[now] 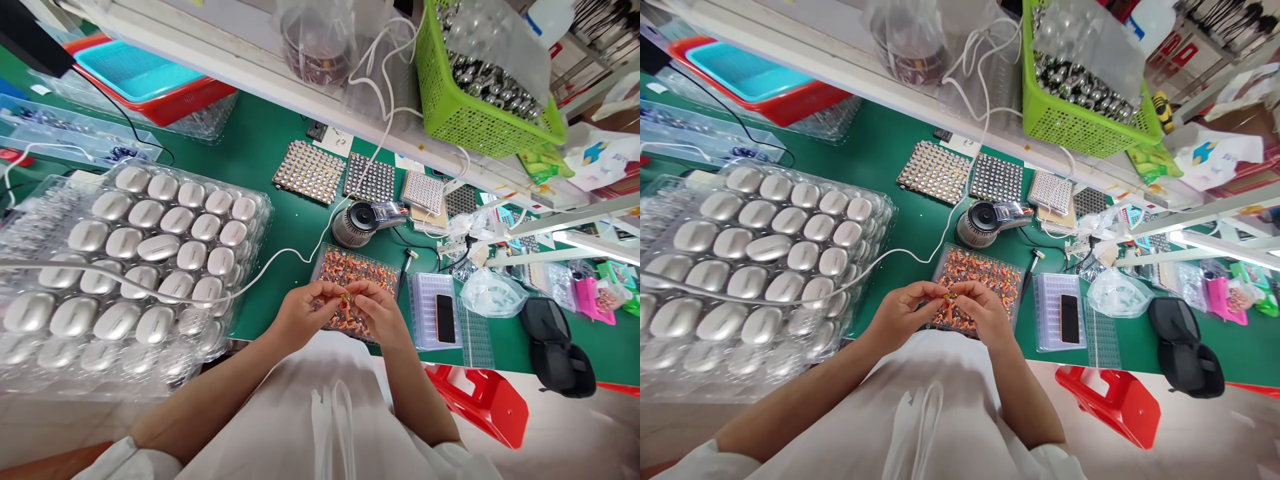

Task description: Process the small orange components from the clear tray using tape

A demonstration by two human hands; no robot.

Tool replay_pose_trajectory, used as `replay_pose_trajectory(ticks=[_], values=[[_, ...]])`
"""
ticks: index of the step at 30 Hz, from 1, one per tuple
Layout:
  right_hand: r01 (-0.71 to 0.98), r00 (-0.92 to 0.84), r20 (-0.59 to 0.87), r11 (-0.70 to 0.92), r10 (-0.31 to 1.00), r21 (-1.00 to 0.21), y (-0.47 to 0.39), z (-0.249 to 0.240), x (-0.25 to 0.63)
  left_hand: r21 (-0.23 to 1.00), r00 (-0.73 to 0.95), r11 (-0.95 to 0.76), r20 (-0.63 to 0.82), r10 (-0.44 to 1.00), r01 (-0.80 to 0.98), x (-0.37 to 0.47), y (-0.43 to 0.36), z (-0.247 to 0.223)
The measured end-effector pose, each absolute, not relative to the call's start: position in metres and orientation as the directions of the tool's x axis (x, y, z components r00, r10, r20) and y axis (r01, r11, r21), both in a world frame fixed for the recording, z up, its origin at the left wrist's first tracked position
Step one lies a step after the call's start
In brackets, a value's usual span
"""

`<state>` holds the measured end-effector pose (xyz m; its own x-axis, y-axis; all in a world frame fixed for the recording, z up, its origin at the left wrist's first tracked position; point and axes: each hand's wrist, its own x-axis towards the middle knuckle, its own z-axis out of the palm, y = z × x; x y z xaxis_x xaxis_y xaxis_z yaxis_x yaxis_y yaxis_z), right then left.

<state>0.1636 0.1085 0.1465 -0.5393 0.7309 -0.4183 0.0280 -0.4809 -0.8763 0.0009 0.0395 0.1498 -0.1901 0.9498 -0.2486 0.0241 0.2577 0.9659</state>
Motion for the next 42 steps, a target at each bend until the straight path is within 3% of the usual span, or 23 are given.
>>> replay_pose_trajectory(ticks=[10, 15, 18, 22, 26, 31, 37, 42], values=[[0.07, -0.565, -0.348, -0.378, 0.748, -0.923, 0.108, 0.152, 0.16, 0.971, -0.124, 0.237, -0.231, 0.965, 0.035, 0.001, 0.04, 0.16], [0.097, -0.497, -0.316, -0.31, 0.808, -0.946, 0.106, 0.148, 0.156, 0.969, -0.108, 0.229, -0.219, 0.97, 0.094, -0.002, 0.04, 0.159], [0.059, -0.395, -0.32, -0.324, 0.861, -0.944, 0.104, 0.143, 0.156, 0.961, -0.173, 0.102, -0.058, 0.983, 0.256, -0.003, 0.039, 0.158], [0.004, -0.307, -0.35, -0.367, 0.885, -0.93, 0.104, 0.137, 0.156, 0.844, -0.161, -0.247, 0.36, 0.919, 0.476, 0.0, 0.036, 0.155], [-0.057, -0.291, -0.337, -0.368, 0.895, -0.928, 0.101, 0.137, 0.154, 0.782, -0.16, -0.342, 0.483, 0.861, 0.521, 0.006, 0.036, 0.148], [-0.087, -0.298, -0.304, -0.343, 0.905, -0.935, 0.094, 0.14, 0.15, 0.839, -0.251, -0.278, 0.428, 0.868, 0.468, 0.011, 0.039, 0.144], [-0.034, -0.336, -0.2, -0.224, 0.92, -0.974, 0.091, 0.145, 0.149, 0.992, -0.288, 0.022, 0.014, 0.958, 0.122, 0.008, 0.039, 0.149], [0.049, -0.386, -0.129, -0.12, 0.914, -0.992, 0.093, 0.146, 0.153, 0.996, -0.205, 0.088, -0.089, 0.975, -0.01, -0.001, 0.041, 0.147]])
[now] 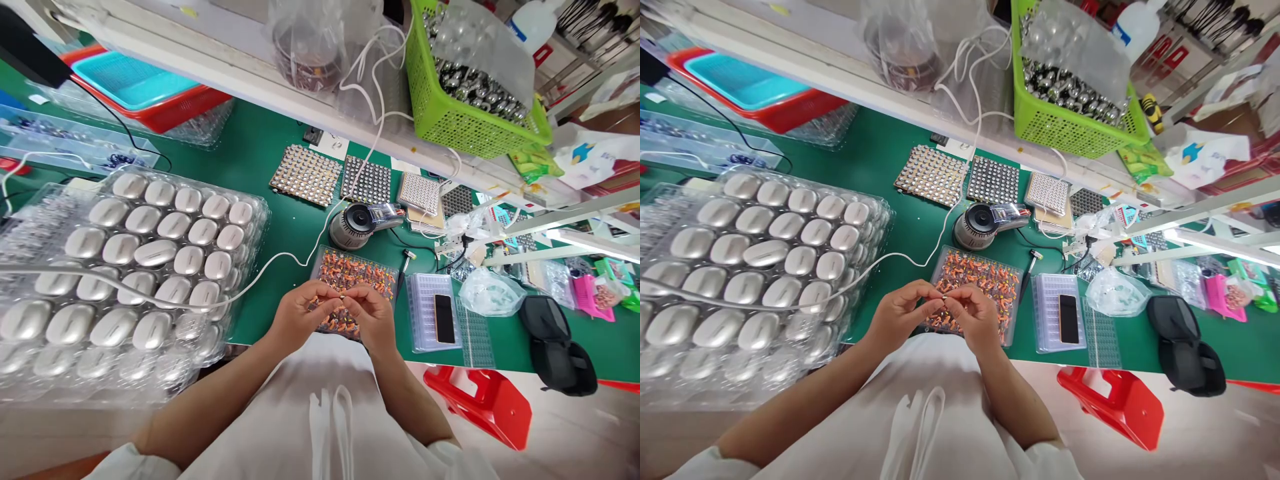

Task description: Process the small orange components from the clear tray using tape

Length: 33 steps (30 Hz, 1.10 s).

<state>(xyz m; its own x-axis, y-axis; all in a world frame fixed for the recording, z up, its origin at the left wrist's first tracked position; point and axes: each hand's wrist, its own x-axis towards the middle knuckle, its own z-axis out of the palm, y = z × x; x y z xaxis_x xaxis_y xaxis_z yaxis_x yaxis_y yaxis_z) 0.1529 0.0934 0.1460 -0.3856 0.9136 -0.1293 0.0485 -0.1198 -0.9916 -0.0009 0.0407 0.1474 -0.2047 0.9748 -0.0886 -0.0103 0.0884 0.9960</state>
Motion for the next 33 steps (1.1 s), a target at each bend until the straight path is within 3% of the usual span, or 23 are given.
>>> replay_pose_trajectory(ticks=[4, 8, 11, 15, 18, 21, 25, 29, 33], values=[[-0.037, -0.486, -0.209, -0.258, 0.849, -0.965, 0.096, 0.143, 0.157, 0.972, 0.022, 0.171, -0.169, 0.985, -0.164, -0.01, 0.043, 0.151], [-0.091, -0.658, -0.306, -0.476, 0.688, -0.875, 0.095, 0.139, 0.156, 0.867, 0.318, 0.369, -0.265, 0.91, -0.335, -0.018, 0.045, 0.154], [-0.103, -0.667, -0.339, -0.532, 0.664, -0.84, 0.088, 0.133, 0.156, 0.783, 0.407, 0.487, -0.329, 0.852, -0.388, -0.02, 0.043, 0.144], [-0.099, -0.598, -0.31, -0.452, 0.739, -0.887, 0.076, 0.115, 0.16, 0.718, 0.356, 0.553, -0.43, 0.83, -0.422, -0.013, 0.04, 0.114], [-0.001, -0.481, -0.279, -0.319, 0.831, -0.948, 0.071, 0.098, 0.169, 0.72, 0.258, 0.594, -0.535, 0.805, -0.359, -0.002, 0.04, 0.087], [0.141, -0.398, -0.327, -0.295, 0.857, -0.945, 0.071, 0.081, 0.191, 0.74, 0.168, 0.618, -0.595, 0.786, -0.267, 0.009, 0.039, 0.066], [0.489, -0.184, -0.402, -0.271, 0.897, -0.829, 0.086, 0.057, 0.237, 0.732, 0.132, 0.64, -0.628, 0.767, -0.235, 0.014, 0.038, 0.052], [0.649, -0.013, -0.348, -0.257, 0.937, -0.716, 0.111, 0.032, 0.274, 0.738, 0.099, 0.636, -0.632, 0.769, -0.225, 0.01, 0.042, 0.052], [0.789, 0.042, -0.307, -0.22, 0.951, -0.574, 0.13, 0.01, 0.279, 0.74, 0.055, 0.621, -0.63, 0.775, -0.259, 0.008, 0.048, 0.058]])
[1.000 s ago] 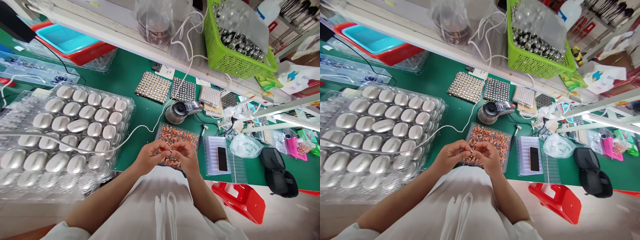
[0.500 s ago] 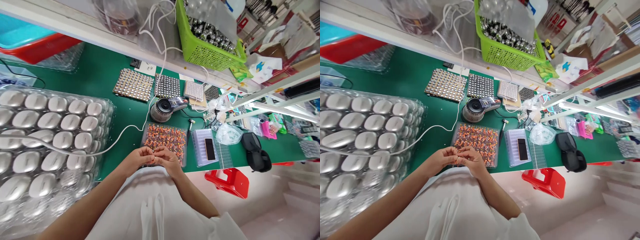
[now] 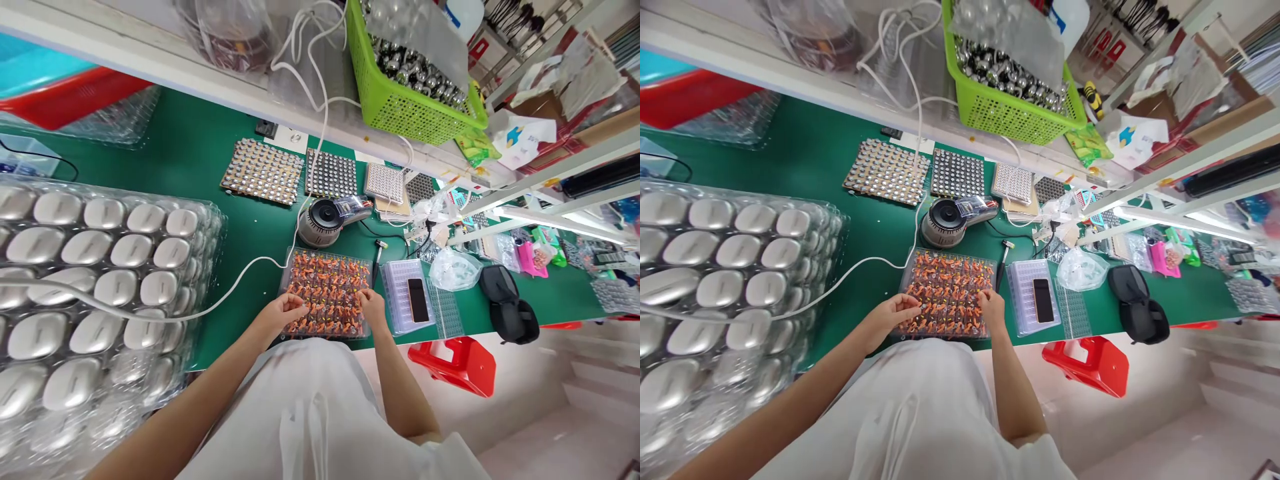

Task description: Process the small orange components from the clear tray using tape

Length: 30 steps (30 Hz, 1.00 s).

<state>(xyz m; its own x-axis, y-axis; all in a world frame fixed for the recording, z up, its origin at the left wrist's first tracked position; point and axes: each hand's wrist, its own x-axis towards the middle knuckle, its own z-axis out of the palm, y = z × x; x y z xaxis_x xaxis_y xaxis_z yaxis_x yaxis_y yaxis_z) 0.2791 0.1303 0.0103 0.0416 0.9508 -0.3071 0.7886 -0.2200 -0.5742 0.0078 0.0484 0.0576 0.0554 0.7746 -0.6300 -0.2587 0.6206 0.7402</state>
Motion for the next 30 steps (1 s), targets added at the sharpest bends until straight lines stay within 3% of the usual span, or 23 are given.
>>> replay_pose_trajectory(ticks=[8, 13, 19, 25, 30], values=[[0.934, 0.034, -0.292, -0.134, 0.956, -0.331, 0.146, -0.012, 0.252, 0.735, 0.016, 0.62, -0.641, 0.767, -0.274, 0.004, 0.048, 0.055], [0.961, 0.003, -0.227, -0.066, 0.974, -0.269, 0.143, -0.008, 0.248, 0.728, 0.019, 0.616, -0.641, 0.767, -0.301, 0.001, 0.045, 0.055], [0.949, -0.121, -0.231, 0.044, 0.965, -0.312, 0.135, -0.006, 0.237, 0.726, 0.03, 0.619, -0.641, 0.767, -0.299, 0.002, 0.047, 0.059], [0.933, -0.097, -0.278, -0.011, 0.956, -0.361, 0.138, -0.007, 0.228, 0.738, 0.031, 0.603, -0.624, 0.78, -0.302, 0.006, 0.048, 0.061], [0.864, -0.093, -0.281, -0.062, 0.955, -0.499, 0.133, 0.025, 0.226, 0.791, 0.002, 0.55, -0.57, 0.821, -0.267, 0.003, 0.045, 0.067]])
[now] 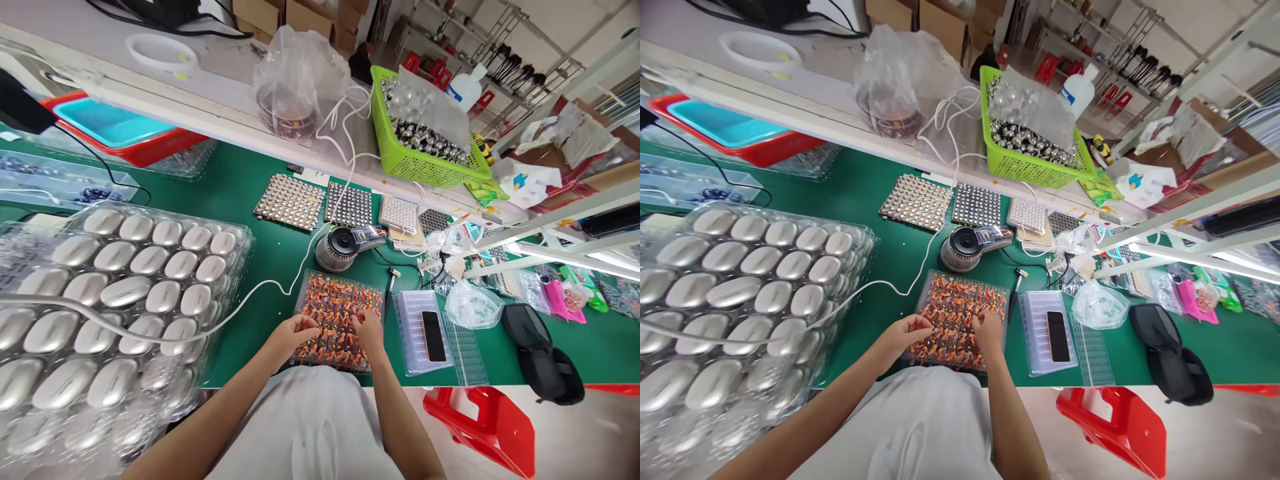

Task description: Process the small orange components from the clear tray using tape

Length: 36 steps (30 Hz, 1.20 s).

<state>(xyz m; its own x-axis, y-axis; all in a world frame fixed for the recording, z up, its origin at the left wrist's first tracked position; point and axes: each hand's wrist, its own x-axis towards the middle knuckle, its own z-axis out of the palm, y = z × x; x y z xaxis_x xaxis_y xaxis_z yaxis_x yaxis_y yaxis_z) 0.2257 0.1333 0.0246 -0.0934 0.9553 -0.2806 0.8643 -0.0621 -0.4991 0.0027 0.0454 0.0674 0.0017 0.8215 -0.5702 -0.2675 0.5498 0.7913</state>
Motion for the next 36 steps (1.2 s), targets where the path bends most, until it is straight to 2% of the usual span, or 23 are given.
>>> replay_pose_trajectory(ticks=[2, 4, 7, 9, 12, 18, 24, 28, 32, 34, 36], values=[[0.816, -0.135, -0.3, -0.066, 0.944, -0.574, 0.127, 0.046, 0.224, 0.815, -0.005, 0.514, -0.535, 0.845, -0.269, 0.003, 0.045, 0.075], [0.701, -0.205, -0.345, -0.108, 0.916, -0.705, 0.12, 0.07, 0.222, 0.841, -0.006, 0.469, -0.489, 0.872, -0.27, 0.004, 0.047, 0.084], [0.349, -0.32, -0.413, -0.299, 0.853, -0.888, 0.111, 0.102, 0.215, 0.881, 0.002, 0.406, -0.418, 0.909, -0.242, 0.009, 0.05, 0.098], [0.169, -0.382, -0.423, -0.388, 0.822, -0.906, 0.108, 0.119, 0.208, 0.897, 0.012, 0.372, -0.381, 0.925, -0.239, 0.011, 0.051, 0.106], [0.084, -0.466, -0.405, -0.417, 0.787, -0.905, 0.104, 0.135, 0.199, 0.904, 0.023, 0.329, -0.336, 0.942, -0.272, 0.013, 0.05, 0.115], [0.133, -0.54, -0.376, -0.365, 0.753, -0.921, 0.102, 0.147, 0.185, 0.867, -0.013, 0.306, -0.338, 0.941, -0.392, 0.011, 0.047, 0.131], [0.168, -0.551, -0.354, -0.315, 0.755, -0.934, 0.103, 0.149, 0.175, 0.838, -0.068, 0.349, -0.412, 0.908, -0.42, 0.01, 0.048, 0.138], [0.319, -0.524, -0.277, -0.116, 0.805, -0.941, 0.101, 0.145, 0.17, 0.837, -0.144, 0.359, -0.449, 0.882, -0.414, 0.011, 0.051, 0.134], [0.411, -0.65, -0.223, 0.089, 0.726, -0.907, 0.117, 0.13, 0.17, 0.856, -0.213, 0.366, -0.46, 0.862, -0.366, 0.007, 0.056, 0.121], [0.477, -0.661, -0.198, 0.202, 0.724, -0.855, 0.141, 0.119, 0.17, 0.867, -0.251, 0.375, -0.463, 0.85, -0.33, 0.003, 0.057, 0.112], [0.6, -0.631, -0.142, 0.363, 0.763, -0.713, 0.176, 0.11, 0.165, 0.872, -0.278, 0.384, -0.466, 0.84, -0.304, -0.002, 0.058, 0.104]])
